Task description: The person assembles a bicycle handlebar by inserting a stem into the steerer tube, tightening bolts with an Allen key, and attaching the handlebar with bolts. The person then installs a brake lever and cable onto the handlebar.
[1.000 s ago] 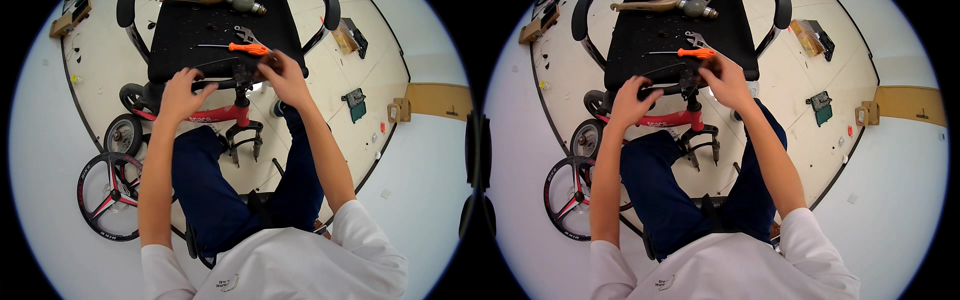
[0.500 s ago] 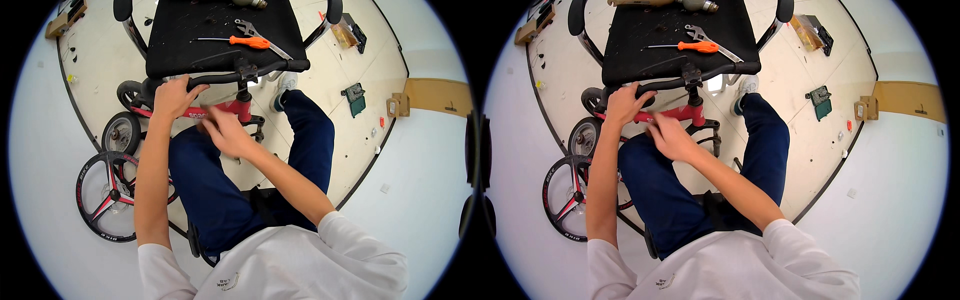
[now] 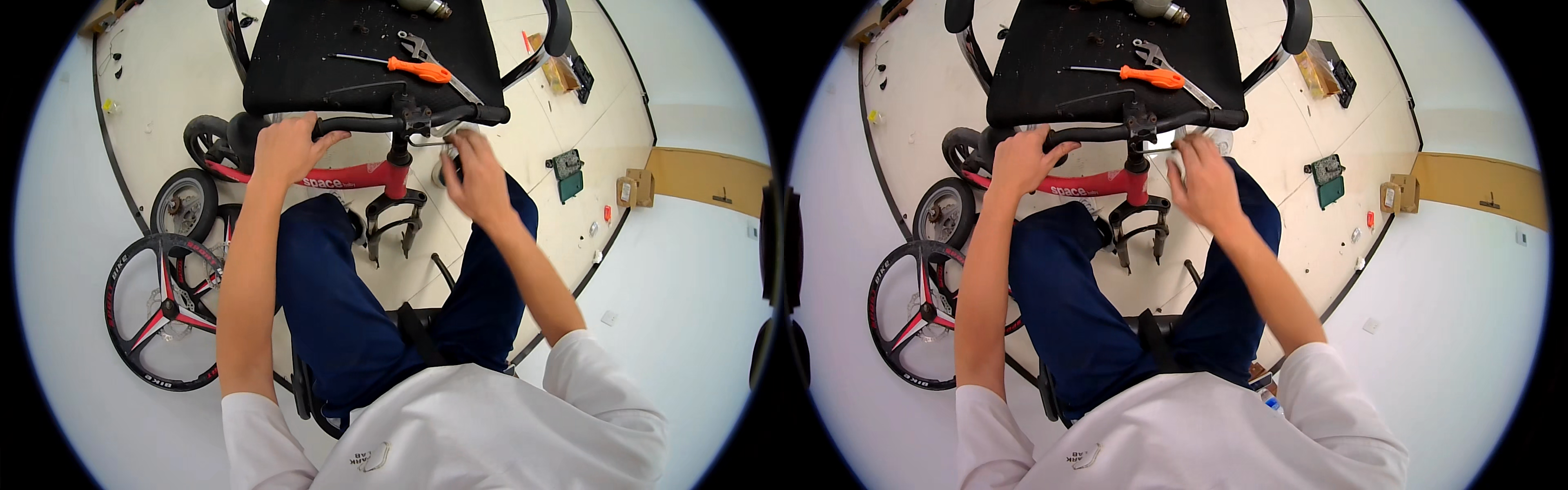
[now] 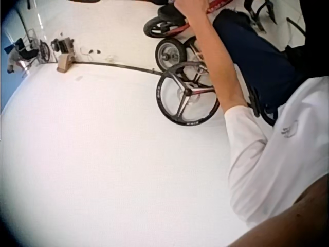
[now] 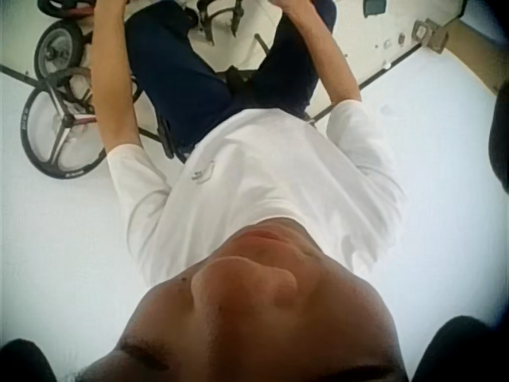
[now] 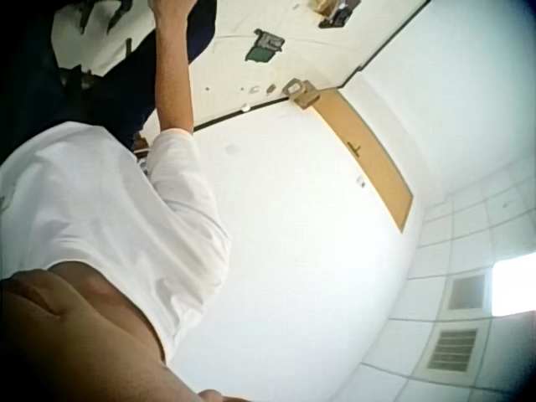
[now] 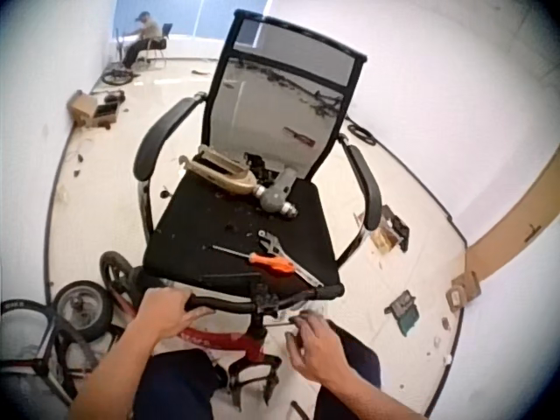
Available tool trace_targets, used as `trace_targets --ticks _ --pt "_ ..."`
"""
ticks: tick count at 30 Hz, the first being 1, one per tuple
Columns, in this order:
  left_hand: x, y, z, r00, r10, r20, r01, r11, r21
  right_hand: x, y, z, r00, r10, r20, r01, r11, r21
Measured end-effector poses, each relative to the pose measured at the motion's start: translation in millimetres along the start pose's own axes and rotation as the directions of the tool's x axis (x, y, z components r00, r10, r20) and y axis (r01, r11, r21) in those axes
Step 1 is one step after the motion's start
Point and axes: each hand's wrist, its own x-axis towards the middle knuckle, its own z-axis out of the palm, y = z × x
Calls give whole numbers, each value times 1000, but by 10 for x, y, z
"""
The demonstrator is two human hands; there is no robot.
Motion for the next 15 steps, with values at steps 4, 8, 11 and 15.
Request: trace_targets --ticks 4,8,11,15 --pt "4 28 -6 1000 -5 10 5 1000 29 -463 -550 396 920 391 -35 -371 894 250" --pt "24 53 -7 999 -20 33 19 999 32 -163 -1095 618 704 604 374 -616 257 745" --pt "4 71 4 999 -30 43 28 999 39 469 -1241 355 651 451 610 -509 -337 792" --pt "-2 52 -3 997 -22 78 12 993 122 1261 -1161 73 894 381 236 -125 -294 947"
